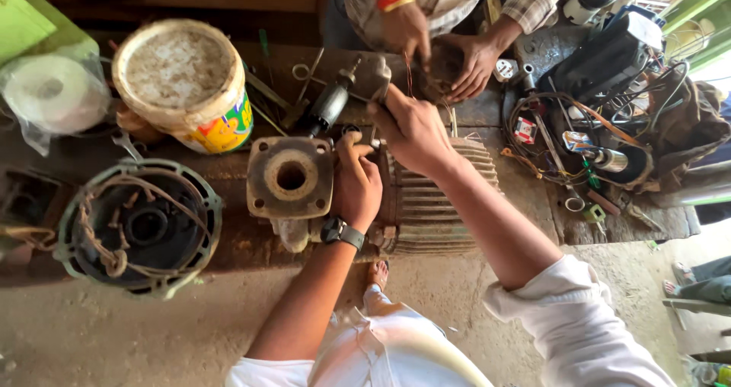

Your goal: The person works on an electric water pump motor placed on a workshop bench, holding the pump housing steady while using a spanner to loosen and tighten bolts on the motor body. A coworker across the bench handles the pump's end cover and wiring while the person continues working on the fasteners.

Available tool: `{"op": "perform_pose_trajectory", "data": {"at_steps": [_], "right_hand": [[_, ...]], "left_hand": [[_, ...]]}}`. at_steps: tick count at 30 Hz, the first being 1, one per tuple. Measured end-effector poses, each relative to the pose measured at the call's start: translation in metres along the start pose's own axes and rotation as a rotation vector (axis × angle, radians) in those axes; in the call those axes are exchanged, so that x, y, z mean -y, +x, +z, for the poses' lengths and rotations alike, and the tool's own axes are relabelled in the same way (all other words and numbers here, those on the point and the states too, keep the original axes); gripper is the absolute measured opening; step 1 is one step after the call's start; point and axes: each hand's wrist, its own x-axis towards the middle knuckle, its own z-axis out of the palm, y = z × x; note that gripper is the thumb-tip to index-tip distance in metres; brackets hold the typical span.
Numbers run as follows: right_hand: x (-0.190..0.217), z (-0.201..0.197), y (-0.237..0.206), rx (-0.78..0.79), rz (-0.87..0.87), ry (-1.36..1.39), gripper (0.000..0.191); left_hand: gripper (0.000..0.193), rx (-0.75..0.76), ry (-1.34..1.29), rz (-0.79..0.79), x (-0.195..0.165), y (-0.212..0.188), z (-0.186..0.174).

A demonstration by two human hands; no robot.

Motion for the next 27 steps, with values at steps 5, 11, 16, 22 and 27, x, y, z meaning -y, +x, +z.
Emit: {"op": "perform_pose_trajectory", "data": {"at_steps": [5,11,16,22,27], "right_hand": [[-0.007,0.019,0.022,-0.08,0.051,0.013,0.015],[0.006,0.007,0.007,-0.282,0.345,0.379,0.015],[0.03,-0.039,-0.091,-0.142,0.324,0.819,0.016],[0.05,-0.104,-0.172,-0.06,0.139,0.905,0.076],[0.034,-0.138,-0.231,-0.103,0.174,0.891,0.096]], "left_hand": [[0.047,-0.009,-0.022,0.1,-0.002,0.005,-0.008],[0.045,0.092,-0.123,0.372,-0.009,-0.018,-0.04],[0.01,0.601,-0.225,0.422,0.015,-0.101,-0.099],[0.023,0.578,-0.162,-0.226,0.073,-0.139,-0.06],[0.042,0.456,0.131,-0.296,0.085,-0.136,-0.028]]}}
